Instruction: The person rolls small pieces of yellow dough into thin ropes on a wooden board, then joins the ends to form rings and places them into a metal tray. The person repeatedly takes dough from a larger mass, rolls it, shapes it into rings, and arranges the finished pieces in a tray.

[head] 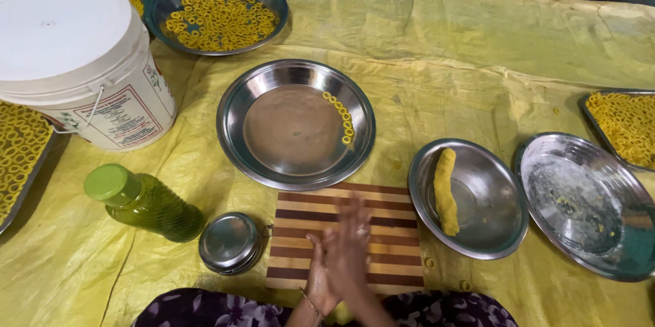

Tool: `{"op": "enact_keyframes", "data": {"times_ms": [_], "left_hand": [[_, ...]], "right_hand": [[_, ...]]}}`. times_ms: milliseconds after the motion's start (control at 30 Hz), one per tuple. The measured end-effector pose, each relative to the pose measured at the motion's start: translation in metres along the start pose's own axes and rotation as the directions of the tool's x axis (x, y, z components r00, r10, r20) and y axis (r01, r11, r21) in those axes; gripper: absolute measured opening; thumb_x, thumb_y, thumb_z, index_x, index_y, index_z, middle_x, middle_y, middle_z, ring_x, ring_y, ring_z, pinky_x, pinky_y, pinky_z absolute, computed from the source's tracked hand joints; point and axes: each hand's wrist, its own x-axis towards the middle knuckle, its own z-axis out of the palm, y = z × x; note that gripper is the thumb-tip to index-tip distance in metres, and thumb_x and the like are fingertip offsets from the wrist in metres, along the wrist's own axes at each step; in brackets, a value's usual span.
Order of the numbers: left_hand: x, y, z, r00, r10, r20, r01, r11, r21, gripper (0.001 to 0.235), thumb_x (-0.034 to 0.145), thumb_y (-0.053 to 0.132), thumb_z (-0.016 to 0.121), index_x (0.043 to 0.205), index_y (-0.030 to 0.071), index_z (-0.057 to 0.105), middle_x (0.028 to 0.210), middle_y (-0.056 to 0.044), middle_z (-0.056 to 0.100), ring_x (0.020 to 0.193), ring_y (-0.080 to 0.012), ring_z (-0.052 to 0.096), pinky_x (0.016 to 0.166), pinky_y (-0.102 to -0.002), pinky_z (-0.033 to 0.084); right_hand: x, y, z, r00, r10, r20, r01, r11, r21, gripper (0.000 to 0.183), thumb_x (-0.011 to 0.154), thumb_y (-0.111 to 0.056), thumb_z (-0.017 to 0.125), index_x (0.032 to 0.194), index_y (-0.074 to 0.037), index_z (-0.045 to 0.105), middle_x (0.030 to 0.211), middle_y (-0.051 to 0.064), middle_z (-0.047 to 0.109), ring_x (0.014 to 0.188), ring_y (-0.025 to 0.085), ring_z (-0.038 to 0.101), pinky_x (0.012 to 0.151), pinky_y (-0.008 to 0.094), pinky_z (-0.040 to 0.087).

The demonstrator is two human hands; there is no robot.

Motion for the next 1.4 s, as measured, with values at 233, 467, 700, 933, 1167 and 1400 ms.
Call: {"op": "enact_keyframes", "data": {"times_ms": [233,467,700,933,1167,1400], "left_hand": [[0.008,0.004,0.005,0.936,0.155,0.315,-0.211,0.966,0.151,0.104,0.082,0.087,0.023,0.162,0.021,0.011,0.171,-0.004,0.017,0.156,-0.0231,0.024,0.121,-0.048,0.033],[-0.033,0.045,0.061,0.822,0.328,0.466,-0.282,0.945,-0.168,0.111,0.086,0.088,0.016,0.163,0.008,0.024,0.169,-0.013,0.028,0.151,-0.0291,0.034,0.121,-0.040,0.031],[-0.050,0.080,0.072,0.506,0.600,0.620,-0.013,0.724,-0.690,0.108,0.098,0.080,0.012,0.170,-0.002,0.012,0.176,-0.023,0.015,0.110,-0.0482,0.031,0.084,-0.058,0.013],[-0.053,0.081,0.081,0.792,0.588,0.161,-0.587,0.662,0.467,0.108,0.083,0.085,0.010,0.163,0.014,0.023,0.171,-0.007,0.026,0.159,-0.0179,0.014,0.126,-0.041,0.005],[-0.033,0.071,0.066,0.899,0.437,0.023,-0.374,0.741,0.558,0.076,0.093,0.066,0.041,0.144,0.010,0.052,0.133,-0.015,0.069,0.123,-0.0268,0.065,0.108,-0.040,0.051],[-0.003,0.060,0.020,0.943,0.333,-0.029,-0.249,0.759,0.602,0.031,0.102,0.029,0.056,0.111,0.004,0.072,0.096,-0.010,0.082,0.090,-0.0186,0.079,0.076,-0.028,0.060]], "right_hand": [[-0.017,-0.016,0.000,0.997,0.038,0.062,-0.051,0.977,0.208,0.060,0.110,-0.037,0.022,0.161,-0.006,0.021,0.171,0.024,0.004,0.159,0.043,-0.001,0.124,0.062,-0.002],[0.023,0.047,-0.024,0.918,0.336,0.210,-0.385,0.631,0.673,0.073,0.099,-0.049,0.040,0.158,-0.009,0.027,0.166,0.020,0.027,0.150,0.039,0.031,0.120,0.055,0.029],[-0.014,0.024,0.004,0.677,-0.029,0.735,-0.735,0.017,0.678,0.080,0.095,-0.057,0.054,0.153,-0.005,0.036,0.152,0.021,0.054,0.136,0.029,0.060,0.108,0.046,0.053],[-0.011,0.041,0.011,0.803,0.019,0.596,-0.581,0.246,0.776,0.031,0.085,0.002,0.074,0.116,-0.003,0.073,0.106,0.016,0.077,0.095,0.021,0.074,0.083,0.031,0.064],[0.009,0.060,-0.018,0.868,0.213,0.449,-0.497,0.353,0.792,0.018,0.086,0.000,0.072,0.103,-0.003,0.077,0.094,0.009,0.082,0.084,0.014,0.077,0.080,0.029,0.064],[0.019,0.080,-0.027,0.881,0.318,0.349,-0.447,0.319,0.836,0.021,0.088,0.000,0.072,0.108,0.001,0.077,0.093,0.010,0.079,0.084,0.015,0.072,0.078,0.029,0.057]]}}
